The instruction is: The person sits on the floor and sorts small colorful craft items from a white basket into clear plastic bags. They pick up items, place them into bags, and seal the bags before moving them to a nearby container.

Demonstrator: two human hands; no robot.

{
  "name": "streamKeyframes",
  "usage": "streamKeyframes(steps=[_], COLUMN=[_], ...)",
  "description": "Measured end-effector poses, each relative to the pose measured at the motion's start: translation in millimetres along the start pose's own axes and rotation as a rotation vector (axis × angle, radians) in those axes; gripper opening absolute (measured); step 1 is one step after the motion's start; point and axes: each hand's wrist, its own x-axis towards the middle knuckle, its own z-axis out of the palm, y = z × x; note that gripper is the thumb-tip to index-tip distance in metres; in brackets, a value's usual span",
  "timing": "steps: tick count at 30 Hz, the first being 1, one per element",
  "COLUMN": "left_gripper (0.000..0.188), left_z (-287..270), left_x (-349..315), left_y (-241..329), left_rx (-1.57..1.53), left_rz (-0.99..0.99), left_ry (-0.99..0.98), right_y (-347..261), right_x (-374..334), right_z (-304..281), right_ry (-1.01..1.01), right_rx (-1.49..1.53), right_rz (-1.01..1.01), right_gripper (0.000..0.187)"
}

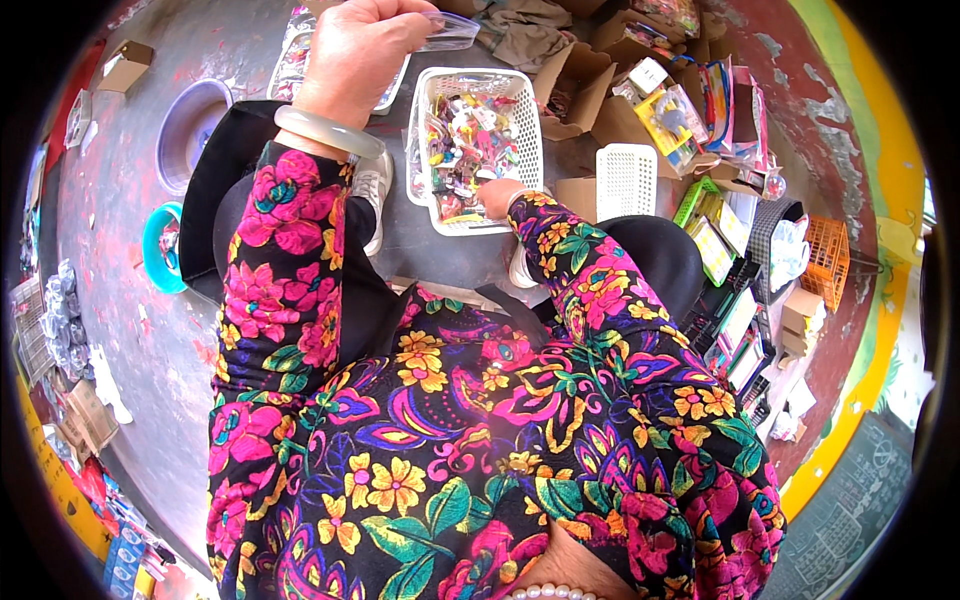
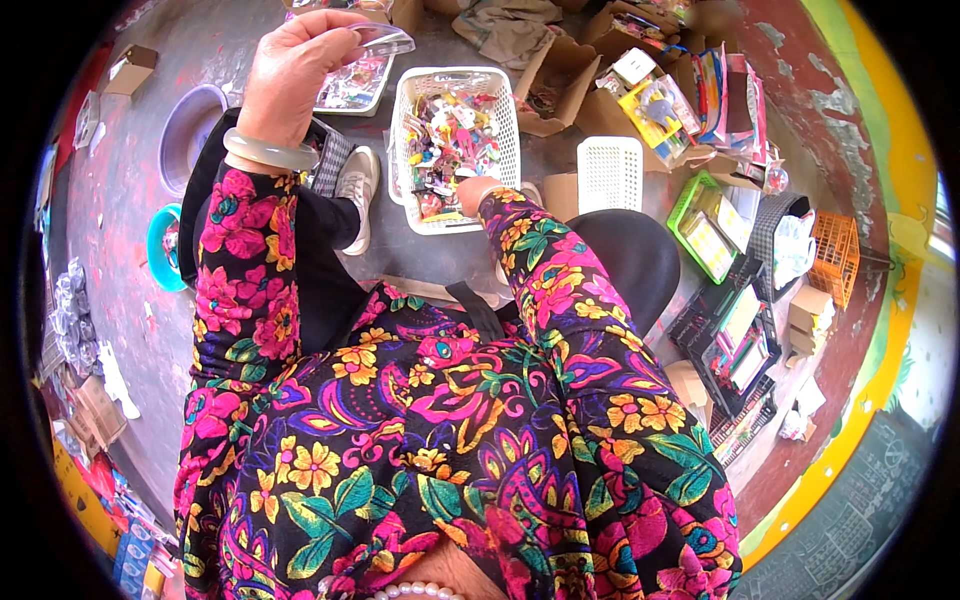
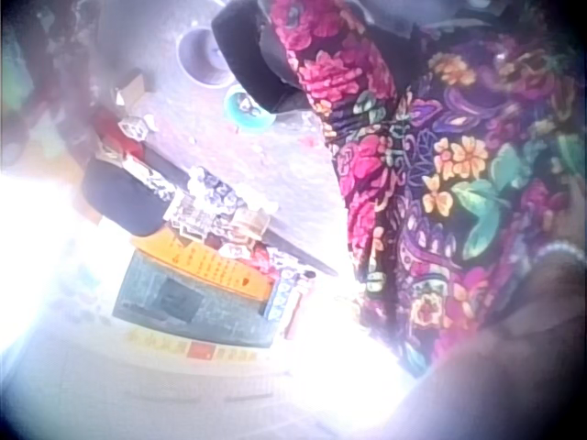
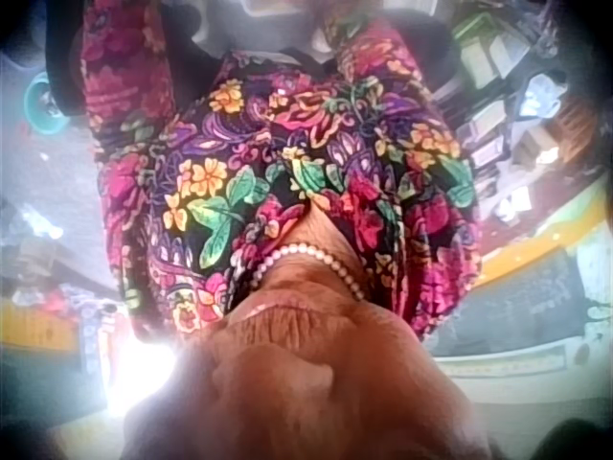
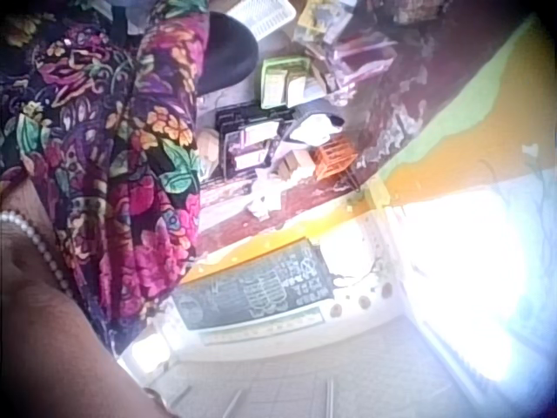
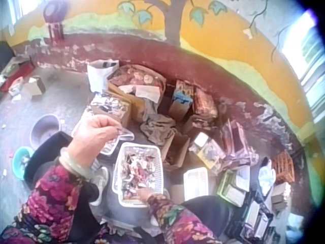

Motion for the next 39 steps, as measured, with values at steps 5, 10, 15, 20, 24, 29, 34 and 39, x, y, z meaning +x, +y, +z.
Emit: streamKeyframes(steps=[5,10,15,20,24,29,34,39], left_gripper=[0.007,0.007,0.007,0.008,0.014,0.012,0.016,0.016], left_z=[0,-5,-2,-3,-5,-8,-5,-5], left_x=[-1,0,-1,-2,3,9,12,12], left_y=[1,-2,1,1,-10,-24,-18,-18], left_rx=[0.031,0.031,0.036,0.033,0.026,0.126,0.158,0.140], left_rz=[0.009,0.017,0.014,0.034,0.029,0.119,0.034,0.031], left_ry=[0.008,0.016,0.011,0.008,0.024,0.067,0.076,0.075], right_y=[18,14,18,15,12,-6,10,13], right_x=[5,3,-8,-12,-15,-22,-12,0], right_z=[1,-11,-27,-29,-38,-68,-68,-44], right_ry=[0.046,0.001,0.035,0.037,-0.004,-0.027,0.126,0.263], right_rx=[0.052,0.316,1.048,1.519,1.703,1.884,1.588,1.265], right_rz=[-0.013,0.025,0.167,0.034,-0.091,-0.268,-0.054,0.272], right_gripper=[0.032,0.014,0.032,0.035,0.022,0.013,0.009,0.009])
